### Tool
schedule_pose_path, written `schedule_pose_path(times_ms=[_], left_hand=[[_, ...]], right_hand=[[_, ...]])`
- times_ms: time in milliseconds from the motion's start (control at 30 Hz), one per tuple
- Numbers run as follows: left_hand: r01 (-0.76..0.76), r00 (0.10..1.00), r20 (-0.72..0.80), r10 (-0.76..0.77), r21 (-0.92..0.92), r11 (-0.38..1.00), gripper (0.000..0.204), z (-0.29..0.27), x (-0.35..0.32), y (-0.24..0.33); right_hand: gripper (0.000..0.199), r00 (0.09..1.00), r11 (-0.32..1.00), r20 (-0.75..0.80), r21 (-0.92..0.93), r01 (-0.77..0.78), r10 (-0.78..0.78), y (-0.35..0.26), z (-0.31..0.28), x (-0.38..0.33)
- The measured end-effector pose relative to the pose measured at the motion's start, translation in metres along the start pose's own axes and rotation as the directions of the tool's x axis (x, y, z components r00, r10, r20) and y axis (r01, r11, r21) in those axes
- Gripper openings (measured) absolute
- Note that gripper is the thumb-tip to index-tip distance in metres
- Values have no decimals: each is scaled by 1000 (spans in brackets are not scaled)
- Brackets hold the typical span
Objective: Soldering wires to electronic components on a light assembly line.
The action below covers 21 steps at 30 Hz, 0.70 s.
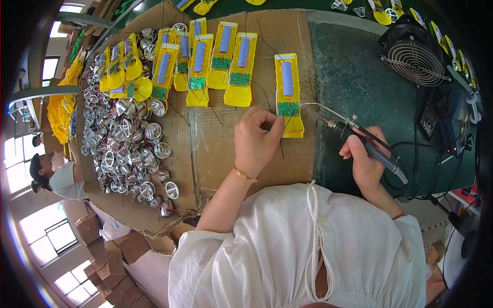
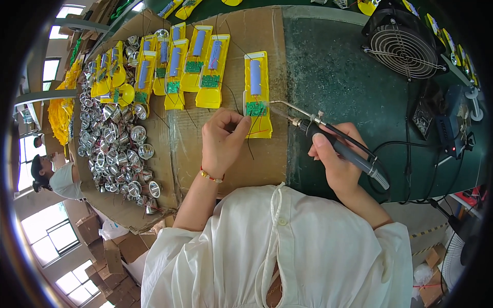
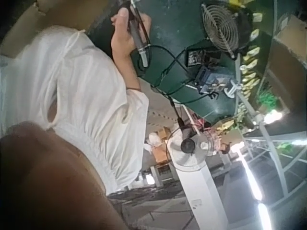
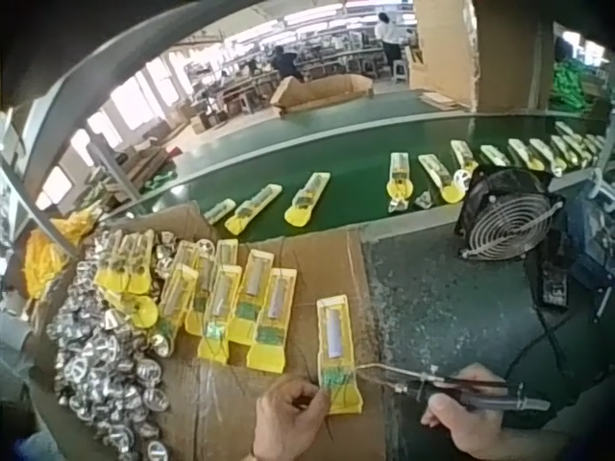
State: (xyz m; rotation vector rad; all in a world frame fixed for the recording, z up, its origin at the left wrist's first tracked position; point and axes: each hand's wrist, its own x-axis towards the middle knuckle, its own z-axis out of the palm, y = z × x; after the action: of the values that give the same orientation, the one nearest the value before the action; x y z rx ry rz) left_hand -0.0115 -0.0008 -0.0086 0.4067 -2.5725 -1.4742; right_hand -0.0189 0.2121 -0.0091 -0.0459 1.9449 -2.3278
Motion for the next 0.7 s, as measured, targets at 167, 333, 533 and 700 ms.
schedule_pose_path(times_ms=[167,333,533,700], left_hand=[[3,1000,-17,-2,26,1000,13,2,0,-2],[14,1000,-11,-14,70,997,13,1,0,-2],[-18,1000,-18,17,-80,997,14,-8,-12,3],[-347,936,23,350,221,912,21,-13,-17,10]], right_hand=[[17,1000,1000,3,6,-7,6,4,-3,-2],[17,1000,1000,0,-5,-10,10,5,-6,-3],[17,999,1000,-28,6,16,-16,4,-13,-4],[18,999,1000,-33,-3,-1,1,3,-14,-4]])
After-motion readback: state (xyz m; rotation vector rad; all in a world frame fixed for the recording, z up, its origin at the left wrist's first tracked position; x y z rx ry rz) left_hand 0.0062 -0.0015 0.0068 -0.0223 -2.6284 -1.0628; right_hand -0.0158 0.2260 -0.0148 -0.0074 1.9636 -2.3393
